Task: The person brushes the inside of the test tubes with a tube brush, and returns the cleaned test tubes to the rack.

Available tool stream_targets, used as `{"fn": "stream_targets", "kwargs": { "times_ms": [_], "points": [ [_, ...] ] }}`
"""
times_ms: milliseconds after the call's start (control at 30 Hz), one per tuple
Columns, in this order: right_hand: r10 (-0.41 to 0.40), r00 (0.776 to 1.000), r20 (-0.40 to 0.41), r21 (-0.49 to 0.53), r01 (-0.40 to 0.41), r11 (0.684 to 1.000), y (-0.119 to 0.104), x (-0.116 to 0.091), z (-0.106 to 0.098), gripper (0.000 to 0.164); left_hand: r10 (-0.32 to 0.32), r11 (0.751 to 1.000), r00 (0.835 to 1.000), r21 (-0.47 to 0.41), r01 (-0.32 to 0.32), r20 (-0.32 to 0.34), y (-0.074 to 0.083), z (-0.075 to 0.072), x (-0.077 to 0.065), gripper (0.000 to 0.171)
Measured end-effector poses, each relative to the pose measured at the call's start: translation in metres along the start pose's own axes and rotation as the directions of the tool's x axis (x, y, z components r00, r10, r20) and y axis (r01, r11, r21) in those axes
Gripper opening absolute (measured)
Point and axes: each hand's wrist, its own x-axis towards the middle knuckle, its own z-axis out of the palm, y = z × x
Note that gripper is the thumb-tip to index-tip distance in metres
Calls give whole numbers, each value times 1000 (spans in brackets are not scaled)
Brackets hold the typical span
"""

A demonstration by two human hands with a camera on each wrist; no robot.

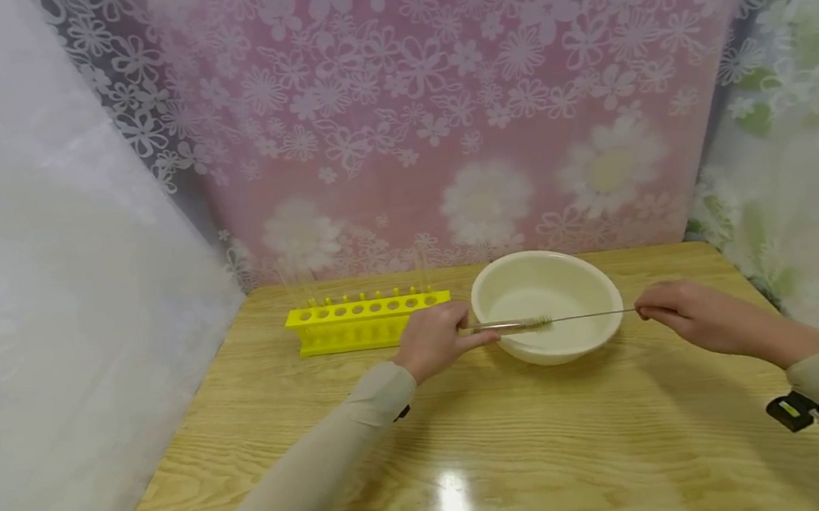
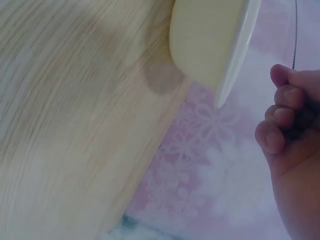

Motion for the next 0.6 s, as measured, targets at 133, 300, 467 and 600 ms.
{"fn": "stream_targets", "kwargs": {
  "times_ms": [133,300,467,600],
  "points": [
    [28,999,-21,-47,-29,998,8,-7,-4,19,-46,998,999,35,45,4,-5,-3,-3,50],
    [37,998,-56,-57,-40,998,10,-8,-6,17,-46,998,999,32,46,4,-6,-7,-3,52],
    [72,996,-61,-25,-74,997,5,-2,-6,17,-39,998,999,57,39,-9,-5,-10,2,53],
    [81,997,-9,8,-81,997,-4,11,-1,16,-52,998,998,31,51,26,1,-11,4,50]
  ]
}}
